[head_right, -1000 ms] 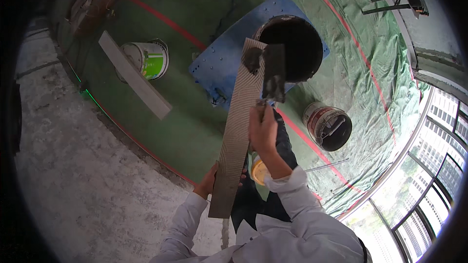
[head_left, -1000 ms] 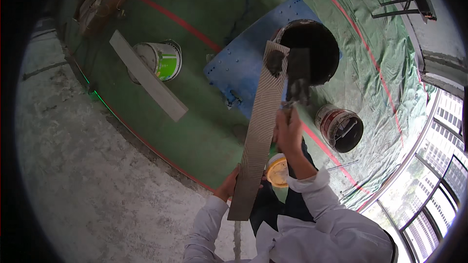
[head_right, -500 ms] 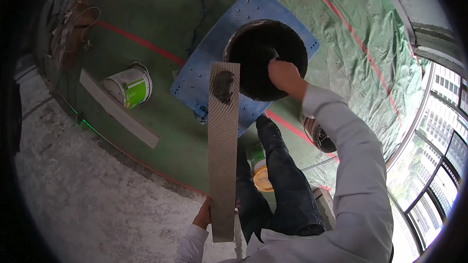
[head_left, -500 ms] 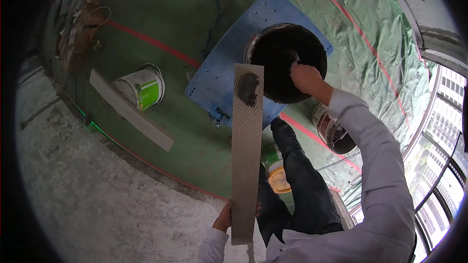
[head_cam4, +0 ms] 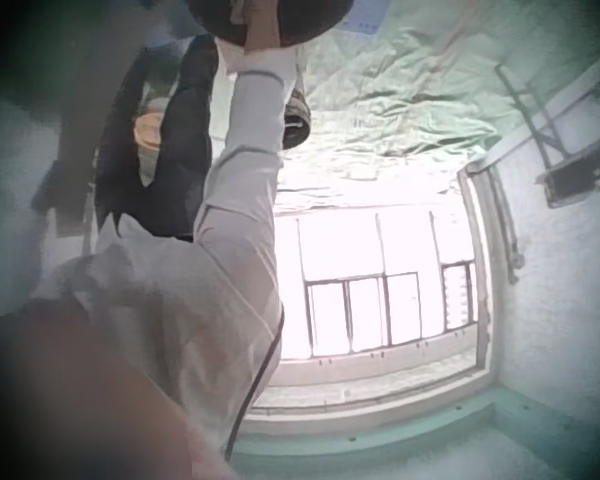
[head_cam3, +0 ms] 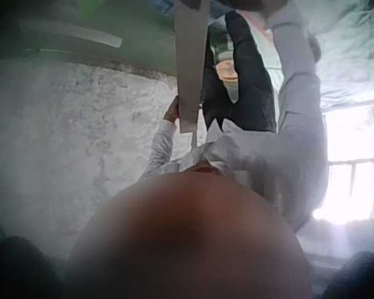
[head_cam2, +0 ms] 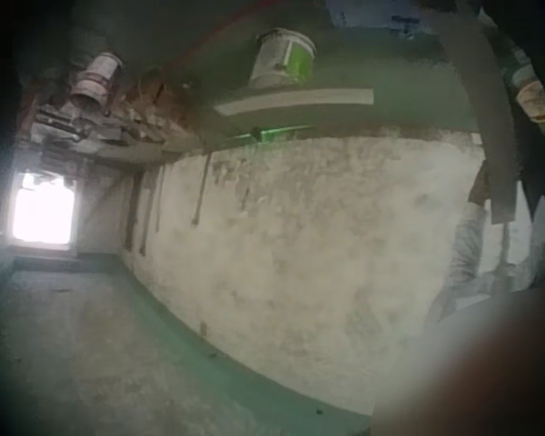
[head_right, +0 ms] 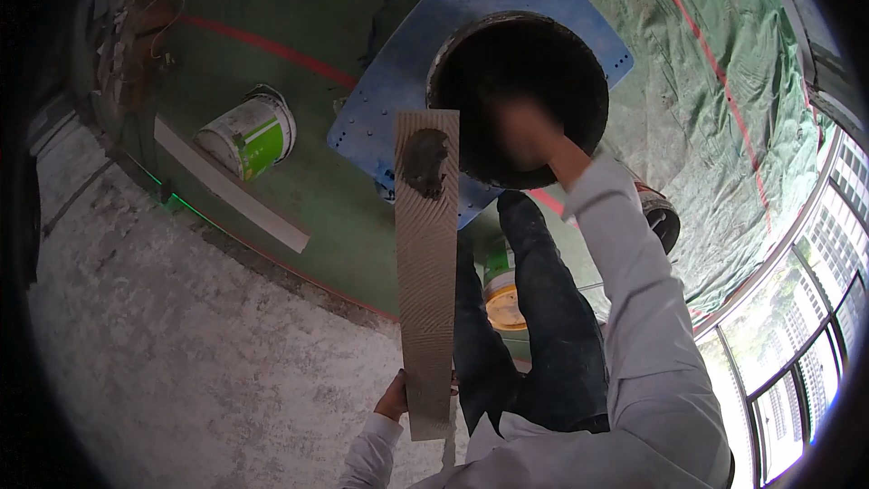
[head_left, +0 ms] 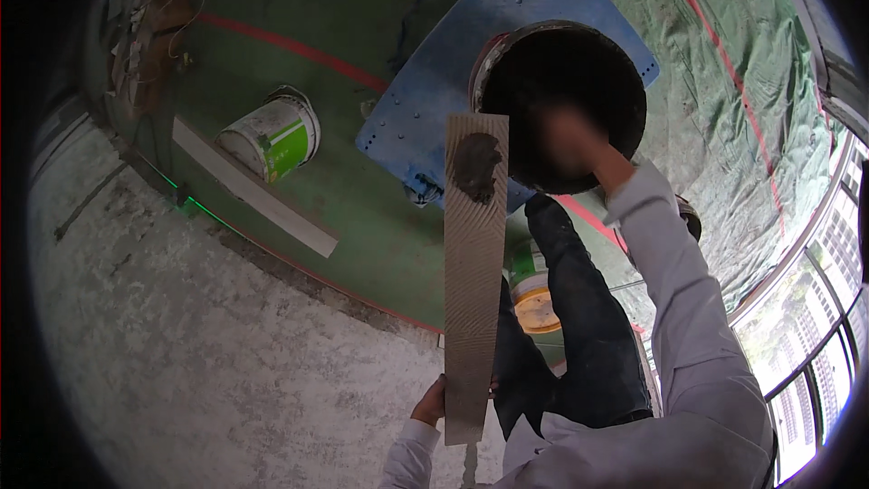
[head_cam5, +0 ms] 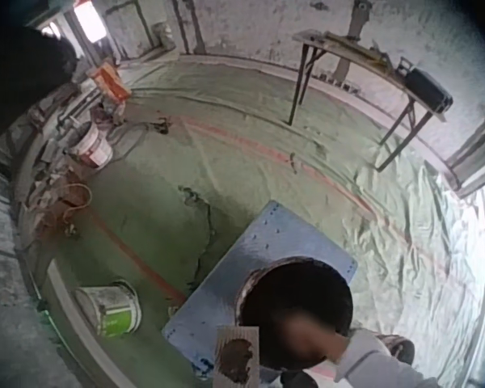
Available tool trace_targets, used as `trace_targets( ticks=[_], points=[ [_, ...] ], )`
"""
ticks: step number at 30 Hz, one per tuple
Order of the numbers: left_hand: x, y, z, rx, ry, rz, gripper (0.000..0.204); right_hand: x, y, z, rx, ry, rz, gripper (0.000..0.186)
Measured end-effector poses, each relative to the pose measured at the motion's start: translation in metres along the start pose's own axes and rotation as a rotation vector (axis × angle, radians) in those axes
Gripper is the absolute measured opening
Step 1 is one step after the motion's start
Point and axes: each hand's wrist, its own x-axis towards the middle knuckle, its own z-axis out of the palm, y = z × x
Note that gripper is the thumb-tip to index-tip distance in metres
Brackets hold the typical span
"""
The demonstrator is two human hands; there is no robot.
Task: Applying adhesive to tiles and installing them on a wall using a mallet and spacers.
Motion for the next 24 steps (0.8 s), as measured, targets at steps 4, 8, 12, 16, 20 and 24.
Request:
trace_targets(
  ticks=[4,8,12,16,20,24],
  points=[
    [0.004,0.000,0.015,0.108,0.067,0.019,0.121,-0.070,0.009,-0.016,0.173,0.004,0.028,0.039],
    [-0.007,0.007,0.025,0.048,0.043,-0.042,0.117,-0.159,0.006,0.004,0.238,0.019,-0.140,0.037],
    [-0.018,0.012,0.024,-0.053,-0.170,0.019,0.091,-0.286,0.018,0.056,0.130,0.184,-0.355,0.032],
    [-0.023,0.020,0.014,0.157,-0.102,0.060,0.091,-0.441,0.031,0.154,-0.025,0.368,-0.610,0.024],
    [-0.022,0.027,-0.017,0.227,-0.218,0.122,0.085,-0.468,0.096,0.254,0.190,0.468,-0.824,0.027],
    [-0.020,0.030,-0.021,0.318,-0.224,0.129,0.086,-0.393,0.196,0.311,-0.120,0.514,-0.473,0.028]
  ],
)
